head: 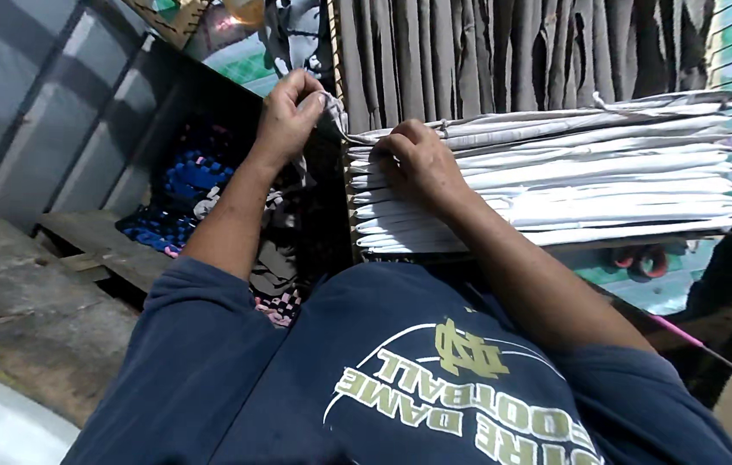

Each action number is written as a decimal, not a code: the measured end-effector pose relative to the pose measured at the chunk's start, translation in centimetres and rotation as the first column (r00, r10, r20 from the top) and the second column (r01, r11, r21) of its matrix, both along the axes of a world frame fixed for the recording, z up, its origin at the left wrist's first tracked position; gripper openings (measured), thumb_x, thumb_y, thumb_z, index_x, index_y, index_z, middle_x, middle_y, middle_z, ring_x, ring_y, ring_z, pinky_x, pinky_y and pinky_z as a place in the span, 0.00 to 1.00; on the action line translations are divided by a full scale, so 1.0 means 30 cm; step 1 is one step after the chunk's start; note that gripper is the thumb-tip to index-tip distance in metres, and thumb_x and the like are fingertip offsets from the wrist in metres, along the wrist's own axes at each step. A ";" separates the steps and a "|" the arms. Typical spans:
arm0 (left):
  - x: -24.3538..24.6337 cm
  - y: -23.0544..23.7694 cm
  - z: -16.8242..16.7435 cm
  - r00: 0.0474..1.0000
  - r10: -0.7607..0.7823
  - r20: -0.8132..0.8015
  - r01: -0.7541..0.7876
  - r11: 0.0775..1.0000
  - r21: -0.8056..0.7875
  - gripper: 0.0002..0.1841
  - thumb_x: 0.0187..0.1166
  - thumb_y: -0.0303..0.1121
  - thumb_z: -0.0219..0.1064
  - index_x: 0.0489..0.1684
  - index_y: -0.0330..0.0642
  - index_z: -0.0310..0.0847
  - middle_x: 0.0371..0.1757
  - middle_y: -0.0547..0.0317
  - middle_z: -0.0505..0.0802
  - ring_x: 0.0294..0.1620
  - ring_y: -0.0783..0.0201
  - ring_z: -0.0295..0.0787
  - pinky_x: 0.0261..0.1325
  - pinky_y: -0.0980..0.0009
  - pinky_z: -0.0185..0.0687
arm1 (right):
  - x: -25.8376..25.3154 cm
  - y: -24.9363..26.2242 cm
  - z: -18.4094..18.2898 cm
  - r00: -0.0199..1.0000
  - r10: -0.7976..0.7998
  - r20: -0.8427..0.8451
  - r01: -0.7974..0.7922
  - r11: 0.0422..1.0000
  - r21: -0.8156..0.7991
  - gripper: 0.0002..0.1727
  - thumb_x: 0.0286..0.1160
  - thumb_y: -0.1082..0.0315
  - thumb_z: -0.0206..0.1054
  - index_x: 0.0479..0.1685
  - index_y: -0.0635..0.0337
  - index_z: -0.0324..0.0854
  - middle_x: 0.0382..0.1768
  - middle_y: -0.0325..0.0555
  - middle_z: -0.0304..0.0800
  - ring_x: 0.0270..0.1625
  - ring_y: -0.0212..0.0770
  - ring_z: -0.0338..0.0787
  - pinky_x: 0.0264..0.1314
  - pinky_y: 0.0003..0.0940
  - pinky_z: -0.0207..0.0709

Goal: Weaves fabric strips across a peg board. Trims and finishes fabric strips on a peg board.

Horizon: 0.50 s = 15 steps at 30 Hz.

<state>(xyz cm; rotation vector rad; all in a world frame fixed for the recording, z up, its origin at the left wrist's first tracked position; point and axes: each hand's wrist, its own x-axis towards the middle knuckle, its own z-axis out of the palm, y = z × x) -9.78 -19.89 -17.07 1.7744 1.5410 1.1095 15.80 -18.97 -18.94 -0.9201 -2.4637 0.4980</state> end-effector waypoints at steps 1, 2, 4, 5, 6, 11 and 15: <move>-0.006 0.009 -0.004 0.998 0.033 -0.049 -0.032 0.999 0.029 0.13 0.83 0.31 0.58 0.52 0.31 0.83 0.50 0.49 0.89 0.52 0.68 0.85 0.60 0.70 0.79 | -0.002 0.000 -0.001 1.000 0.001 -0.008 -0.001 1.000 0.001 0.12 0.82 0.66 0.62 0.52 0.61 0.89 0.53 0.61 0.88 0.57 0.61 0.88 0.58 0.54 0.82; -0.004 0.011 0.003 0.996 0.044 -0.078 -0.038 0.997 0.073 0.12 0.83 0.31 0.59 0.51 0.32 0.84 0.51 0.48 0.88 0.53 0.67 0.85 0.60 0.70 0.79 | -0.002 0.003 -0.001 1.000 0.002 -0.019 -0.002 1.000 0.008 0.12 0.81 0.66 0.63 0.52 0.61 0.89 0.53 0.60 0.88 0.57 0.60 0.88 0.58 0.53 0.82; 0.015 -0.013 0.026 0.994 0.021 -0.112 -0.002 0.986 0.170 0.10 0.83 0.30 0.61 0.49 0.33 0.86 0.51 0.48 0.88 0.53 0.67 0.84 0.59 0.74 0.79 | 0.006 0.001 0.000 0.999 0.005 -0.037 -0.004 1.000 0.008 0.12 0.81 0.66 0.63 0.52 0.62 0.89 0.53 0.60 0.88 0.57 0.60 0.89 0.58 0.53 0.82; 0.021 -0.030 0.033 0.991 0.017 -0.133 0.011 0.978 0.206 0.10 0.82 0.29 0.62 0.49 0.32 0.86 0.51 0.48 0.88 0.54 0.66 0.84 0.60 0.74 0.78 | 0.009 0.000 0.003 0.999 0.007 -0.037 -0.007 1.000 0.002 0.12 0.82 0.66 0.63 0.53 0.62 0.89 0.53 0.60 0.88 0.57 0.60 0.89 0.59 0.52 0.82; 0.019 -0.046 0.033 0.987 0.033 -0.157 0.004 0.973 0.230 0.10 0.82 0.29 0.62 0.48 0.33 0.87 0.50 0.47 0.89 0.55 0.65 0.84 0.61 0.73 0.77 | 0.010 0.001 0.004 0.999 0.007 -0.037 -0.007 1.000 0.002 0.12 0.82 0.66 0.63 0.52 0.62 0.89 0.53 0.60 0.88 0.58 0.59 0.89 0.59 0.52 0.82; -0.078 -0.123 -0.032 0.969 0.200 -0.142 -0.173 0.967 0.185 0.12 0.83 0.31 0.62 0.50 0.32 0.86 0.53 0.45 0.89 0.57 0.63 0.84 0.63 0.70 0.78 | 0.005 0.000 -0.003 1.000 0.011 -0.021 -0.011 1.000 0.022 0.12 0.82 0.66 0.62 0.52 0.61 0.89 0.53 0.61 0.89 0.57 0.61 0.89 0.59 0.53 0.82; -0.056 -0.223 -0.010 0.992 0.103 -0.070 -0.080 0.958 0.275 0.10 0.82 0.28 0.63 0.49 0.29 0.85 0.49 0.48 0.88 0.50 0.69 0.83 0.56 0.76 0.79 | 0.009 -0.014 0.008 0.999 -0.011 -0.046 0.011 1.000 0.012 0.13 0.82 0.66 0.62 0.53 0.62 0.89 0.53 0.62 0.89 0.57 0.62 0.89 0.59 0.57 0.81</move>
